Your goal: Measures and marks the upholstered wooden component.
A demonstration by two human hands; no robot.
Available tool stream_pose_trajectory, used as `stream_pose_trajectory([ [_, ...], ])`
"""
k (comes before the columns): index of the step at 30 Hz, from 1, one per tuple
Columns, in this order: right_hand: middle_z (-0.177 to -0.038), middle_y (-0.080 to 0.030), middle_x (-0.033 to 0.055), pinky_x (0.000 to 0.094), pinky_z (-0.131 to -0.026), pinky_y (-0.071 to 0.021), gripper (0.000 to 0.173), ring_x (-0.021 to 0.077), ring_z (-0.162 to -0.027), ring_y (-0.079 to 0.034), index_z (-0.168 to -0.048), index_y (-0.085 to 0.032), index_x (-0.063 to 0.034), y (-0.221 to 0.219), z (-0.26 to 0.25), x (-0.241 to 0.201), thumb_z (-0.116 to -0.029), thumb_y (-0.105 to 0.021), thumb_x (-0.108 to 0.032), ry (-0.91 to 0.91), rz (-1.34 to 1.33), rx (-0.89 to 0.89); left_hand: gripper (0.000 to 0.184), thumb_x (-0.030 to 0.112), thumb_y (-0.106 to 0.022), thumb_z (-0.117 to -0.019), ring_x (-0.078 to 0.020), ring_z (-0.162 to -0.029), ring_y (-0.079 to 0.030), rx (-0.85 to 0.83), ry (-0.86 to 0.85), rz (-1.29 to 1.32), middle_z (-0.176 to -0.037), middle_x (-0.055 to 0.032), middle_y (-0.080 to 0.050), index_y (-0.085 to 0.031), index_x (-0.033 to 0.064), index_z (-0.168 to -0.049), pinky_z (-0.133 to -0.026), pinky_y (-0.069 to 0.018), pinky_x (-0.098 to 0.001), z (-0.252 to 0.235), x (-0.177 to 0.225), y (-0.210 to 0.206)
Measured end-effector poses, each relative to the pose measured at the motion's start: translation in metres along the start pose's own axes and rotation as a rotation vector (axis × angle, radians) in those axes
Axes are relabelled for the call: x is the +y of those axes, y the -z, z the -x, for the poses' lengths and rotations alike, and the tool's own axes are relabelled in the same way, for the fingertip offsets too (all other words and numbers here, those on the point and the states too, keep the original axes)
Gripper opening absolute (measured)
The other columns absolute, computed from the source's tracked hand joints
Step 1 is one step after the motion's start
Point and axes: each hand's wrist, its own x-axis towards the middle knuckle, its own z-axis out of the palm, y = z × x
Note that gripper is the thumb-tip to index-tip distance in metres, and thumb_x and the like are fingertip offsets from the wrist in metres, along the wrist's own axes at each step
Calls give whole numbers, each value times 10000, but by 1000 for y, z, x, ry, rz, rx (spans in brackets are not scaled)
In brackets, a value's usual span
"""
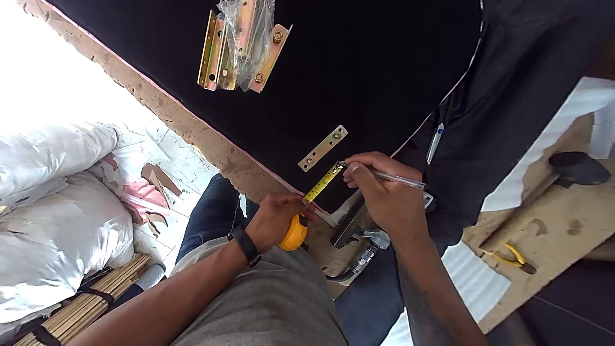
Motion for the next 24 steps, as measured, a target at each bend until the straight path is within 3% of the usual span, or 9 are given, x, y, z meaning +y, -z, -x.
stream_pose_trajectory([
  [6,-893,-752,31,337,-687,-670,170,184,-773,-748,-1080,-733,-77,3,-7,3,-1017,-586,-133,-1,-99,-40,297,169,-483,-1098,-318,-787,-748,1,18,6,-1050,-208,-753,-711,-15,-1147,-727,-643,-444,0,2,0],
  [24,-881,-741,11,318,-650,-655,163,158,-742,-731,-1064,-734,-100,2,-10,2,-1015,-586,-149,1,-70,-44,298,159,-482,-1097,-312,-773,-749,-5,29,25,-1033,-223,-753,-710,-31,-1127,-706,-642,-407,-2,4,1],
])
